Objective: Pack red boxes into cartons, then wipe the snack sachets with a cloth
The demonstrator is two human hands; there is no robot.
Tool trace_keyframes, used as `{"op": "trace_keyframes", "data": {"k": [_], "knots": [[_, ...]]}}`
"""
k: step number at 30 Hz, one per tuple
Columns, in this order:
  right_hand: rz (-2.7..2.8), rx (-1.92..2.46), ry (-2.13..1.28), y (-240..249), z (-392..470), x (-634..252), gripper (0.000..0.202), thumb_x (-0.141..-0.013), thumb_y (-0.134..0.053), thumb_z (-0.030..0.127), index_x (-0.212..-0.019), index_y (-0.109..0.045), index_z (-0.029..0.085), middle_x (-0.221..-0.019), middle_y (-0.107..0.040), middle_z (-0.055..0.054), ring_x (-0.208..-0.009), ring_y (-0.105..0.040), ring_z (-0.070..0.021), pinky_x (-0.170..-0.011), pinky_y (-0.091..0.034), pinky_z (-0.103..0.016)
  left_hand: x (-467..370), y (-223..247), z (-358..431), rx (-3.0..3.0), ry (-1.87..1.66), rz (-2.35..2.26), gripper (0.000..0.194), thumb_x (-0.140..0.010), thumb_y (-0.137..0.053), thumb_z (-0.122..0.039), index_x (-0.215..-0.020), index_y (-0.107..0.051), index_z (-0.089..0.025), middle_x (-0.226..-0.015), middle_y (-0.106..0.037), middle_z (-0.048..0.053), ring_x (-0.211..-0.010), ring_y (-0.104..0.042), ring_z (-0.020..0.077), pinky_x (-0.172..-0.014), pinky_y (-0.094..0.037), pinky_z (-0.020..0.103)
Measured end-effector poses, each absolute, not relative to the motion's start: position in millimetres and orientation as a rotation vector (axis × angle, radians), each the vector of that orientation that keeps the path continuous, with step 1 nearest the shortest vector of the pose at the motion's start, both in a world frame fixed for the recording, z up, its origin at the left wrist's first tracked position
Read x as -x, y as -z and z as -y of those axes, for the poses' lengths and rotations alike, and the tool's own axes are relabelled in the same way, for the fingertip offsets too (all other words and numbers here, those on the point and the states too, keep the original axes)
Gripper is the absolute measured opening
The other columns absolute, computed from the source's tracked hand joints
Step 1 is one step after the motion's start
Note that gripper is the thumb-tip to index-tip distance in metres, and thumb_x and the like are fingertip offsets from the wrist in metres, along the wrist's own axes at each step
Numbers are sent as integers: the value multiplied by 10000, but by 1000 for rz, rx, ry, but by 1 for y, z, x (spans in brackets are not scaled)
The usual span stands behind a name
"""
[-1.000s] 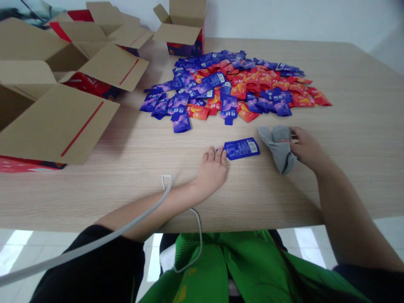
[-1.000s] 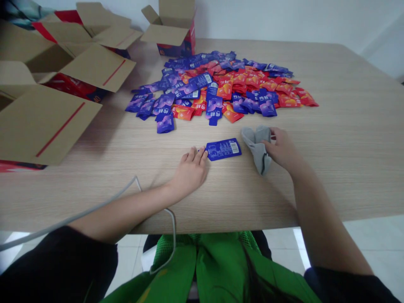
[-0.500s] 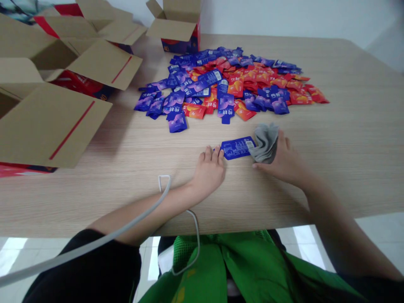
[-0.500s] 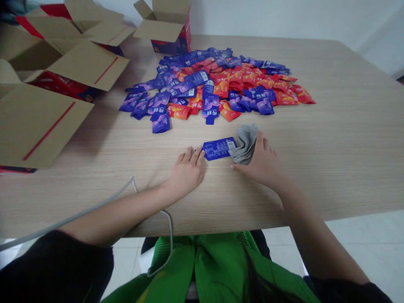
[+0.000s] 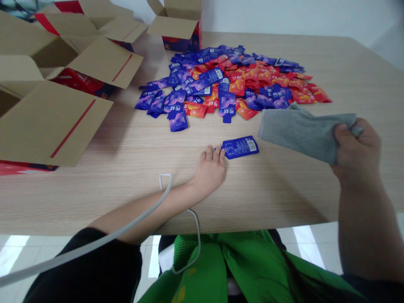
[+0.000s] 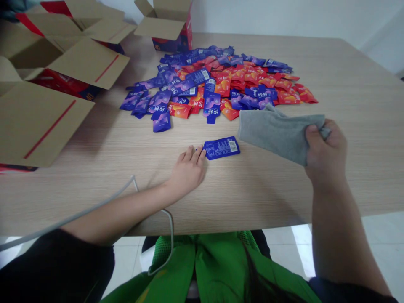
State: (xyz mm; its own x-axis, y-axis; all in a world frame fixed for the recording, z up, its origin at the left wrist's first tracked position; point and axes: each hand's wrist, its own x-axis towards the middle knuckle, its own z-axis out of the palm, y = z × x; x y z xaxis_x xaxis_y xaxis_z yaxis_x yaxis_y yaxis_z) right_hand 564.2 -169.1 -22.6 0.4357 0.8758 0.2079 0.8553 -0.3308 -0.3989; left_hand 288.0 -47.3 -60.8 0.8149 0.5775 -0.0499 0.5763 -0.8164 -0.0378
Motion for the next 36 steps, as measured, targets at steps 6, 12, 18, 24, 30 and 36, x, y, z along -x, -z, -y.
{"op": "trace_keyframes", "data": {"k": [6, 12, 18, 24, 30, 36], "knots": [[1271, 2303, -54, 44, 166, -582, 503, -896, -544, 404, -1371, -558, 240, -1329, -565, -166, -1173, -603, -314, -926, -542, -520, -288, 59, 48, 2964, -100, 941, 540, -996, -394, -171, -1506, -455, -3, -1584, -421, 208, -1427, -434, 425, -1071, -438, 500], [1469, 2110, 140, 45, 180, -581, 364, -948, -472, 376, -1291, -588, 338, -1467, -503, -100, -1402, -444, -338, -1146, -394, -542, -287, 60, 47, 2958, -95, 943, 540, -989, -391, -167, -1503, -464, -20, -1583, -427, 200, -1423, -444, 409, -1061, -446, 490], [1897, 2280, -13, 73, 175, -559, 663, -912, -518, 573, -1469, -496, 214, -1525, -471, -153, -1360, -468, -401, -1098, -386, -621, -288, 61, 47, 2959, -101, 940, 543, -991, -392, -169, -1505, -455, -6, -1582, -426, 208, -1425, -436, 422, -1061, -441, 495], [1772, 2464, 142, 79, 168, -563, 563, -961, -411, 423, -1406, -572, 116, -1355, -552, -221, -1205, -560, -411, -984, -471, -565, -290, 60, 49, 2962, -92, 958, 532, -1005, -370, -163, -1507, -451, -5, -1588, -419, 200, -1426, -433, 424, -1067, -433, 499], [1519, 2509, -70, 37, 146, -572, 555, -902, -383, 243, -1420, -509, 87, -1223, -630, -258, -1088, -614, -425, -909, -486, -551, -289, 58, 49, 2971, -96, 948, 531, -1009, -373, -168, -1505, -448, 5, -1586, -417, 213, -1422, -435, 431, -1063, -441, 488], [1531, 2370, -24, 6, 110, -490, 583, -886, -419, 197, -1467, -461, 211, -1383, -477, -196, -955, -642, -310, -827, -518, -472, -290, 60, 49, 2972, -66, 954, 527, -1010, -379, -170, -1507, -450, -9, -1587, -421, 205, -1427, -430, 424, -1057, -436, 484]]}}
